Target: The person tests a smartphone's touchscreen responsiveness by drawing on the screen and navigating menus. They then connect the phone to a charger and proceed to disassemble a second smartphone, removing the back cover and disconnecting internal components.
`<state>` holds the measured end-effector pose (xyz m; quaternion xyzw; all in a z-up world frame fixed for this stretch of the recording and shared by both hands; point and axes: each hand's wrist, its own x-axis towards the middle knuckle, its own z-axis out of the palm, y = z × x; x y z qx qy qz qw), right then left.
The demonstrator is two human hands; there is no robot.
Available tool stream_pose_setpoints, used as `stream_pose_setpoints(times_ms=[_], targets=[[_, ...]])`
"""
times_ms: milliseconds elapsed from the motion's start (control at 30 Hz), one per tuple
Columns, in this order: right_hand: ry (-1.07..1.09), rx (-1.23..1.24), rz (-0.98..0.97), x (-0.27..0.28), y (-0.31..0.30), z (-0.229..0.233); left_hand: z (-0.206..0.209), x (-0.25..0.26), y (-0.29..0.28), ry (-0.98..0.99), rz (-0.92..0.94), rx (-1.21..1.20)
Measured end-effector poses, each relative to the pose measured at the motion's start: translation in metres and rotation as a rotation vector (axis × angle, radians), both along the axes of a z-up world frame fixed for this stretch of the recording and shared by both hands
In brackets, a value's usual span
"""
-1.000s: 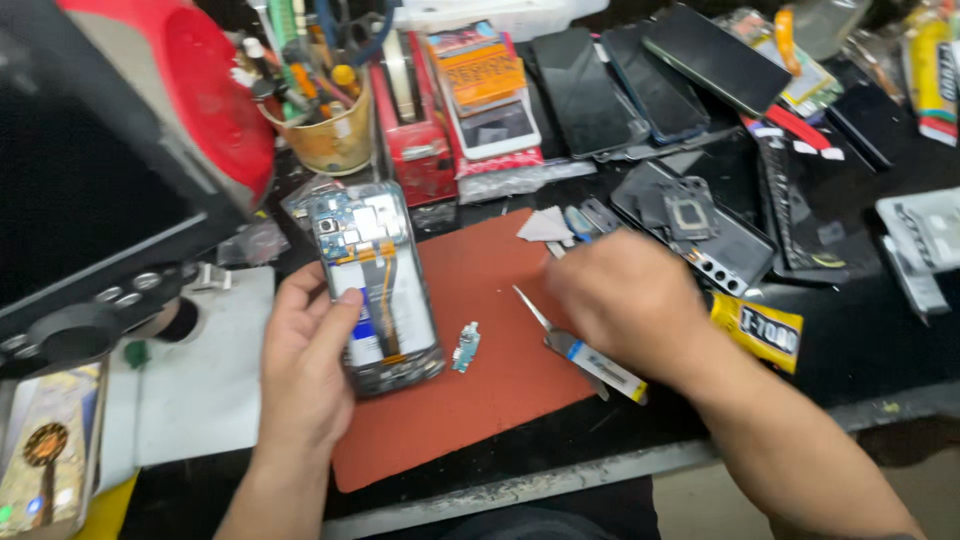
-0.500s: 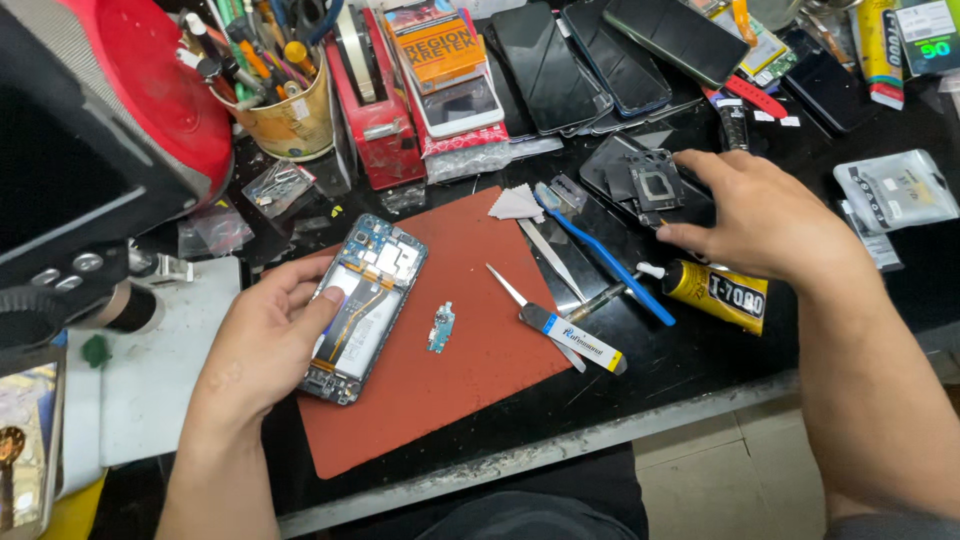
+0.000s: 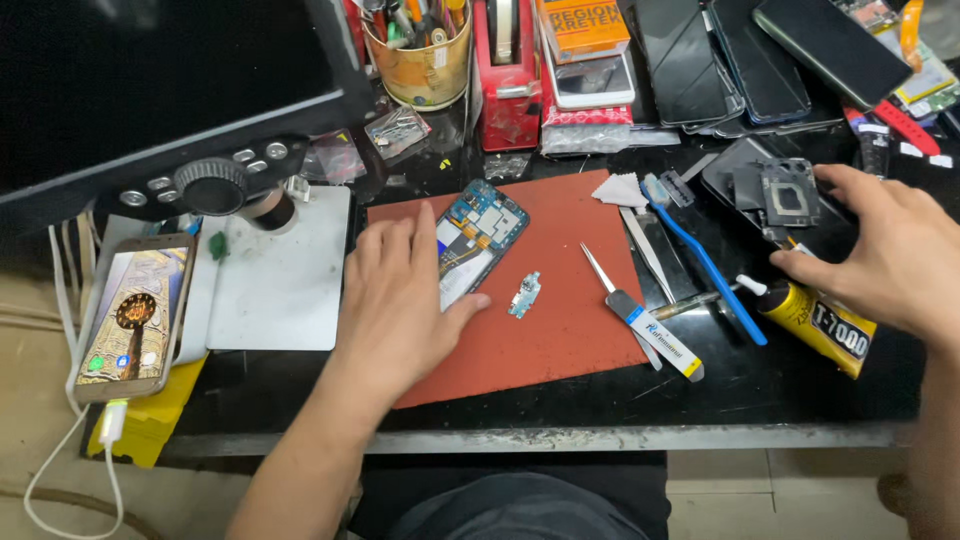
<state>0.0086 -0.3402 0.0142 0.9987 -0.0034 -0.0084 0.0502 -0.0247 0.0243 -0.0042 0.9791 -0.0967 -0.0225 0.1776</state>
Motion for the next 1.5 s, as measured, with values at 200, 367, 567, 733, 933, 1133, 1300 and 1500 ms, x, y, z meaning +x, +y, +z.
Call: stream_pose_setpoints(times_ms=[200, 367, 567, 733, 933, 1133, 1300, 1500], targets=[[-0.213, 0.080, 0.172, -0.002, -0.010, -0.004, -0.011, -0.016, -0.035, -0.428, -0.041, 0.093], [-0.070, 0.050, 0.111, -0.008, 0.013, 0.025, -0.019, -0.016, -0.053, -0.467, -0.180, 0.248], [-0.095, 0.168, 0.238, -0.013, 0.017, 0.028, -0.025, -0.010, -0.058, -0.438, -0.208, 0.131], [-0.054, 0.198, 0.250, -0.017, 0.024, 0.033, -0.002, 0.008, -0.058, -0.046, -0.215, -0.409], [-0.063, 0.297, 0.468, -0.022, 0.047, 0.030, 0.015, 0.035, -0.095, -0.183, -0.352, -0.610], [-0.028, 0.328, 0.553, -0.023, 0.063, 0.026, 0.011, 0.036, -0.119, -0.371, -0.395, -0.581], [0.056, 0.289, 0.465, -0.019, 0.062, 0.030, 0.011, 0.022, -0.053, -0.500, -0.230, -0.328], [0.095, 0.279, 0.461, -0.007, 0.073, 0.036, -0.022, 0.006, -0.007, -0.282, 0.016, 0.124]])
